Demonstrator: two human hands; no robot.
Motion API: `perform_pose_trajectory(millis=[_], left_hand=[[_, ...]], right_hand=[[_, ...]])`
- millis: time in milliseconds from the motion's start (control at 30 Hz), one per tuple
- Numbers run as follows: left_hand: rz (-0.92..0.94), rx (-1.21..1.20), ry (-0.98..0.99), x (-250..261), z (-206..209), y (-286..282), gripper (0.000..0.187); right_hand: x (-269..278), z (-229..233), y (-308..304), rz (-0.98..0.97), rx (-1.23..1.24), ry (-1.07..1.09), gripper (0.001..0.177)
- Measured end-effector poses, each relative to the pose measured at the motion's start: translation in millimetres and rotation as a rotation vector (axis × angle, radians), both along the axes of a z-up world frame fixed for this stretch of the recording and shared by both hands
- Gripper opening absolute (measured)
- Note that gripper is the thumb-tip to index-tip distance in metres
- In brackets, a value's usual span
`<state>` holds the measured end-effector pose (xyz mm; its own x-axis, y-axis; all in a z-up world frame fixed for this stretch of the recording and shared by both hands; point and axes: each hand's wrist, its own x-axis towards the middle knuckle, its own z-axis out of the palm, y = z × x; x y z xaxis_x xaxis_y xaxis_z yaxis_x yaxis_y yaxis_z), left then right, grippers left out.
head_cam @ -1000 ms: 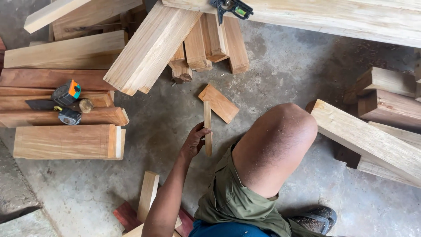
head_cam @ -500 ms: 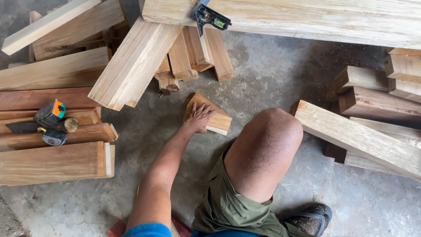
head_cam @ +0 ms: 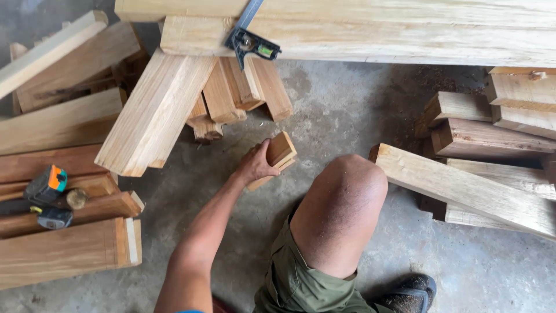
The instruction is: Measure and mark pieces of wood using a combination square and a pencil in a carpentry workshop.
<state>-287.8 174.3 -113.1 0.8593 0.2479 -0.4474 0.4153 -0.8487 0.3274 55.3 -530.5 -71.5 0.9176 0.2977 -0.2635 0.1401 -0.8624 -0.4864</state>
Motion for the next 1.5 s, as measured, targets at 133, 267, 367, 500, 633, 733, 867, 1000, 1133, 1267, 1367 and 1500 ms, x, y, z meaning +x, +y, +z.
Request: perform_pose_trajectory(millis=[133,267,367,500,633,733,867,1000,1133,1267,1367,1500], left_hand=[[0.403,-0.565,-0.408,1.2,72.2,-16.0,0.122],[0.413,-0.786,-0.646,19.8,175.9,-45.8,0.118],[0.365,-0.877,-0.723,47.7,240.1,-71.6,0.112],[0.291,-1.051,-0.768,88.0,303.2,-113.5,0.109],[0.198,-1.262,-0.737,132.0,322.6,-164.6,0.101],[0.172,-1.333,-0.677,155.6,314.9,-212.5,0.096],[0.174,-1.41,-0.632,179.6,294.2,-260.7,0.092],[0.098,-1.571,-0.616,176.9,222.8,-240.9,0.091],[0.618,-1.505,-0.41,179.3,208.3,-235.4,0.095],[0.659,-1.477,-0.395,185.1,224.8,-245.9,0.079],[0.672,-1.466,-0.381,162.2,261.8,-251.5,0.075],[0.581,-1.617,-0.48,167.2,254.3,-242.9,0.079]], right_hand=[[0.5,-28.1,8.3,-0.027,0.101,-0.029,0.047],[-46.5,36.6,100.0,-0.023,0.205,-0.076,0.044],[-90.5,76.8,180.5,0.026,0.566,0.059,0.051],[-131.1,152.9,251.8,-0.027,0.58,0.206,0.054],[-154.1,206.0,273.9,0.186,0.836,0.188,0.091],[-166.3,220.9,273.7,0.208,0.942,0.156,0.113],[-159.4,226.9,254.6,0.142,0.939,0.167,0.12],[-142.1,182.4,216.9,-0.012,0.99,0.419,0.118],[-140.6,173.8,196.0,-0.175,1.095,0.716,0.116],[-133.9,163.3,188.0,-0.249,1.118,0.745,0.107],[-134.1,166.7,189.7,-0.171,1.14,0.632,0.1],[-139.3,194.5,198.5,-0.09,1.089,0.483,0.097]])
